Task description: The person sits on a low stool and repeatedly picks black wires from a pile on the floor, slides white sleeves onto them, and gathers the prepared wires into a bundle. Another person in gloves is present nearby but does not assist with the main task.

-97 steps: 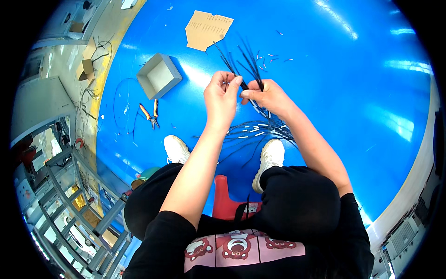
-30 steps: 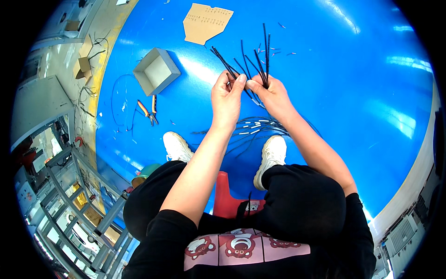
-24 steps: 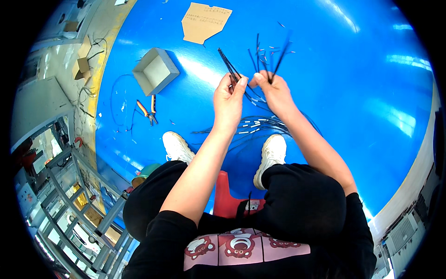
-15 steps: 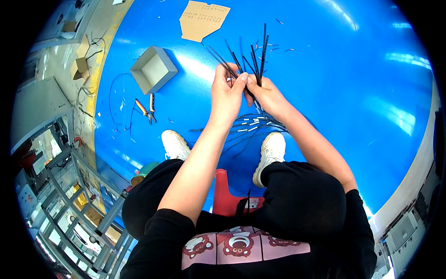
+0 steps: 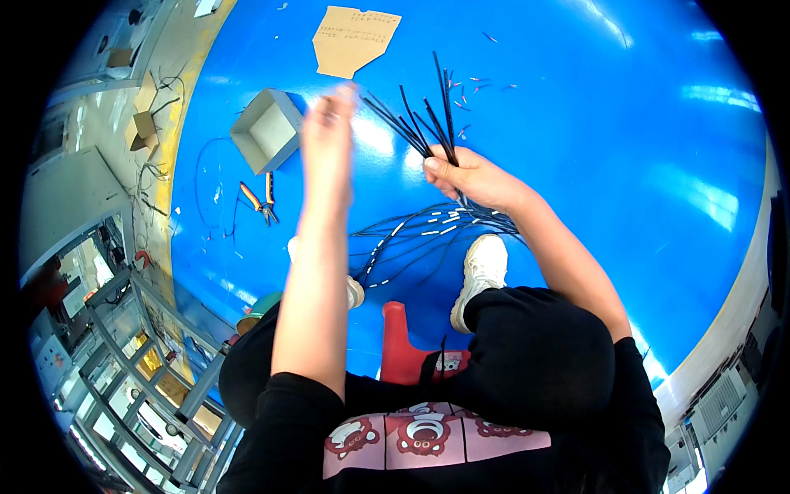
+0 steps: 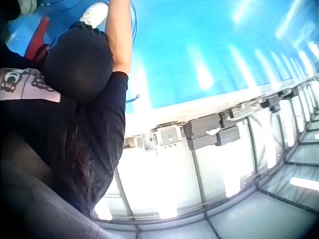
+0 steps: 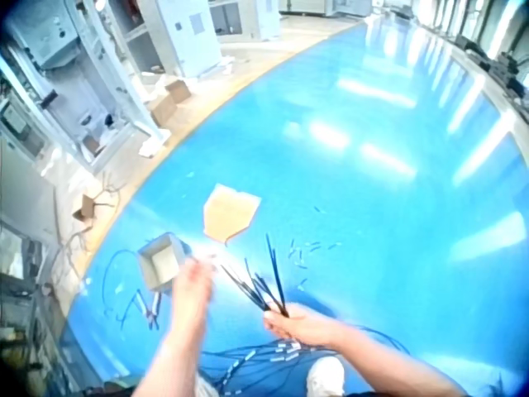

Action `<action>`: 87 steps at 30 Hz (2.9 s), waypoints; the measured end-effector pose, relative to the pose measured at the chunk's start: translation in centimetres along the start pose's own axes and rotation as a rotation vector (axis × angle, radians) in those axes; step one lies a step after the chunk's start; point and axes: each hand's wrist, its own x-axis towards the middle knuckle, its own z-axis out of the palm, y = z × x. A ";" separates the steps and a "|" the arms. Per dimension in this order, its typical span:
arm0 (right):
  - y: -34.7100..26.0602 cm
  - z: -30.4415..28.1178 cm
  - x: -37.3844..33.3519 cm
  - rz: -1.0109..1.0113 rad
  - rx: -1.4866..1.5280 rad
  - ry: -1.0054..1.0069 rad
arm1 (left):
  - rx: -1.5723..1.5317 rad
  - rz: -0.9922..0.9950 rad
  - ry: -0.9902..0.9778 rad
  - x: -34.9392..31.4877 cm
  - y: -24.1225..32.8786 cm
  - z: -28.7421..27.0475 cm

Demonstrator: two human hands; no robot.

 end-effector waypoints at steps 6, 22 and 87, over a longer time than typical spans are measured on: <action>-0.6 1.5 0.6 0.018 -0.256 -0.039 | 0.609 0.649 -0.351 3.6 7.1 2.7; -6.3 -5.4 -4.4 -0.426 0.138 0.627 | 0.280 0.192 -0.099 -2.7 -4.3 2.0; -4.3 0.0 -0.1 0.041 0.030 0.344 | 1.120 0.097 -0.293 -10.1 -24.6 -11.0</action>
